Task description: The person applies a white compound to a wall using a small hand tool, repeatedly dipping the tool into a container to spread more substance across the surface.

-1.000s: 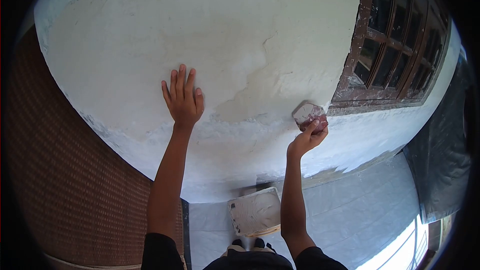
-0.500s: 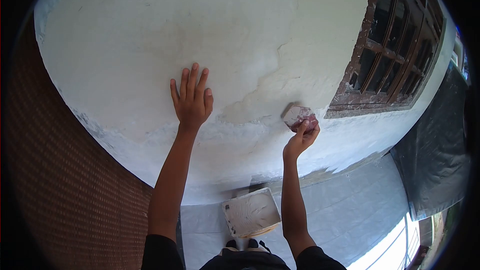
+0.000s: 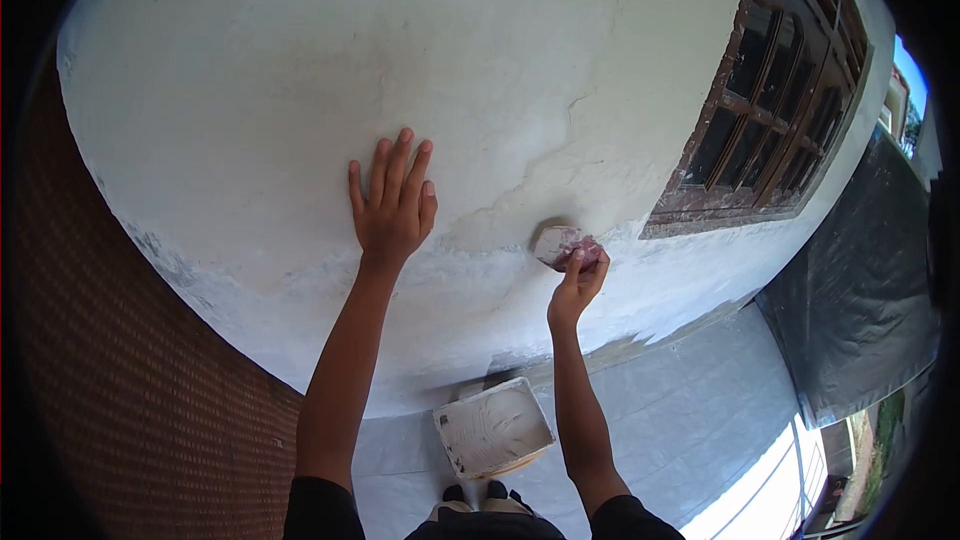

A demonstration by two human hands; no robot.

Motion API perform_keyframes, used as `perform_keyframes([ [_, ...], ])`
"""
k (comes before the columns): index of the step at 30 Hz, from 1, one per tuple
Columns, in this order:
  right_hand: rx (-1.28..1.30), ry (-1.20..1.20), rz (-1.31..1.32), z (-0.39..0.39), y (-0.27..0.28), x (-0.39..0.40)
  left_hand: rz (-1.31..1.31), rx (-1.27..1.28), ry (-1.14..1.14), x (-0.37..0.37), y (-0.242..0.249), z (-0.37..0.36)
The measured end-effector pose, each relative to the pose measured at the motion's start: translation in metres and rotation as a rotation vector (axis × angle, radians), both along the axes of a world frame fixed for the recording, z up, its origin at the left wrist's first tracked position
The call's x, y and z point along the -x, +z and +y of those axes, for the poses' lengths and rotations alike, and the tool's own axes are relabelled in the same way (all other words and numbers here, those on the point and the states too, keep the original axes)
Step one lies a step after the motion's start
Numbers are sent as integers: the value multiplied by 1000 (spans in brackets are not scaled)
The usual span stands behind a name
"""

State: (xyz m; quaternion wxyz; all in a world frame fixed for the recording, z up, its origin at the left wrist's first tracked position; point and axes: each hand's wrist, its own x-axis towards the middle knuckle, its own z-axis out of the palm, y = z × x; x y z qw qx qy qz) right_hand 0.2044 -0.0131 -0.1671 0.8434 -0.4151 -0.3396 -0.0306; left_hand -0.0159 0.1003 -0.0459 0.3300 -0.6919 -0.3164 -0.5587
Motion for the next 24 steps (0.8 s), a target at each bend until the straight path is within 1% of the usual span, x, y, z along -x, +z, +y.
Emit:
perform_keyframes([
  [2,166,32,-340,10,-15,25,-2,2,-12,1,-1,1],
  [3,168,26,-340,9,-16,23,-1,-4,-13,1,-1,2],
  [5,226,-10,-237,12,-12,17,4,-7,-11,2,0,0],
  [6,137,-45,-66,13,-9,4,7,-7,-2,2,0,-1],
  [7,-3,-20,175,7,-8,-9,6,-7,-2,2,0,0],
  [8,-30,-89,321,1,-13,-29,5,-13,2,1,1,0],
  [10,-117,-191,410,-7,-21,-50,4,-15,5,1,-1,0],
  [11,-118,-191,409,-6,-19,-43,3,-18,4,1,0,0],
  [13,-57,-26,174,-6,-8,-11,1,-16,-3,1,0,0],
  [14,7,-30,62,-2,-6,10,14,-14,-15,1,-1,2],
  [15,54,69,-72,3,-9,25,28,-13,-29,1,-1,2],
  [16,113,134,-159,14,-25,32,26,-12,-37,1,-1,2],
  [17,168,60,-335,17,-21,40,27,-11,-40,2,-1,1],
  [18,189,-24,-434,19,-14,42,30,-10,-42,3,0,1],
  [20,203,-4,-176,17,-3,20,38,-14,-46,3,-1,1],
  [21,94,-47,-8,14,-1,3,26,-10,-26,3,-1,0],
  [22,-57,-37,214,11,-3,-17,13,-6,-4,3,0,0],
  [23,-56,-171,366,3,-4,-35,13,-8,3,3,0,0],
  [24,-124,-233,456,-3,-6,-50,12,-16,5,2,-1,0],
])
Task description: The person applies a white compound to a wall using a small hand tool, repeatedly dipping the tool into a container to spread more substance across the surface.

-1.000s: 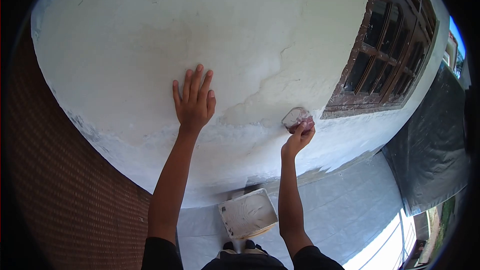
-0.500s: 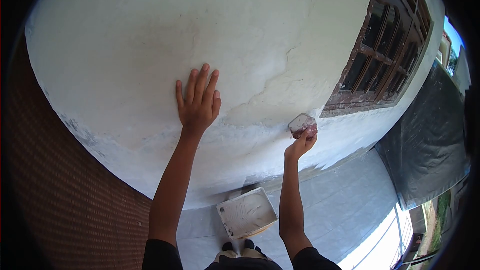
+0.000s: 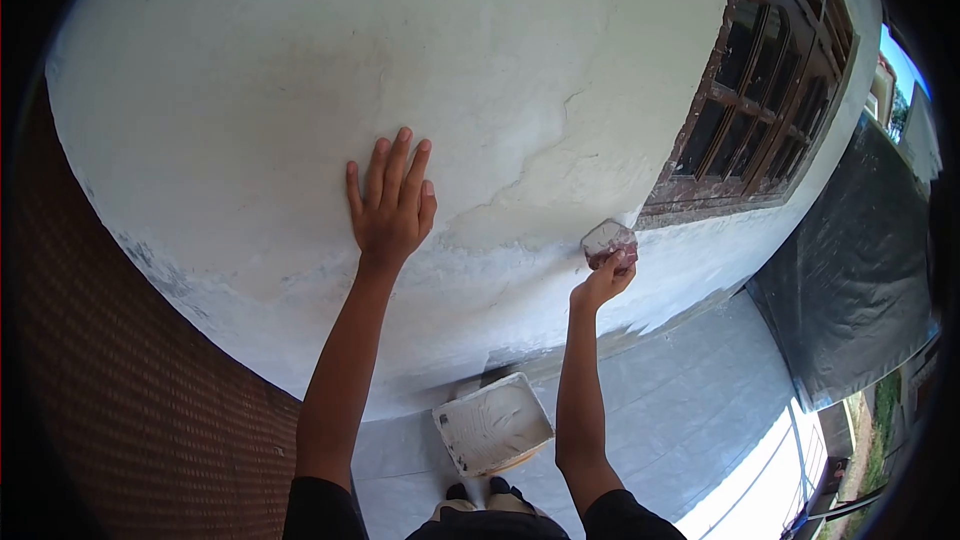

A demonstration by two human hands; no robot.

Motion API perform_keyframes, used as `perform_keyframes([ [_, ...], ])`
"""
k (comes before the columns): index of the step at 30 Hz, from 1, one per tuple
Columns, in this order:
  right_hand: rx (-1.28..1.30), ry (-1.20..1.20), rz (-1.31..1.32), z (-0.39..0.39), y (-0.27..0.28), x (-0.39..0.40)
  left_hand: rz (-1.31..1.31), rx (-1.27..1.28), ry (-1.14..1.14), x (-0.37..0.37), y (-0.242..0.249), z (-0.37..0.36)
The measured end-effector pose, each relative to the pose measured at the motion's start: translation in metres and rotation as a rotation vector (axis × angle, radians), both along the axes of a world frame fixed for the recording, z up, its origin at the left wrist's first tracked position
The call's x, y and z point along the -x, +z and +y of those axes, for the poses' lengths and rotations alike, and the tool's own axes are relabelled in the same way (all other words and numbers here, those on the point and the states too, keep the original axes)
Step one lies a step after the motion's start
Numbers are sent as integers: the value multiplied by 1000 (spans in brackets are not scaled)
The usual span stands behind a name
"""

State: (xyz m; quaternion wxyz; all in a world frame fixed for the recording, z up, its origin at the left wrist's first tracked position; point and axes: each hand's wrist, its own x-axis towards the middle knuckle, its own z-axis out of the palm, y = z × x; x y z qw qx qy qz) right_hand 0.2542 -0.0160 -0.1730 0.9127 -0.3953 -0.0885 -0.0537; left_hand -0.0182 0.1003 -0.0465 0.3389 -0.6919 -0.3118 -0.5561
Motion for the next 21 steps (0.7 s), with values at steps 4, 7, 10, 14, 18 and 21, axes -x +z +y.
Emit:
perform_keyframes([
  [4,14,127,-236,-7,18,38,-2,11,4,-1,-1,0],
  [7,280,254,-754,16,-1,92,21,-2,-21,0,-1,2],
  [10,333,190,-886,20,12,99,24,8,-27,1,-2,3],
  [14,108,151,-298,16,28,19,23,-12,-16,0,-3,4],
  [18,-46,-6,47,-19,32,-43,5,-22,5,-3,-3,4],
  [21,50,113,-236,-18,31,-22,9,-23,3,-7,-5,3],
])
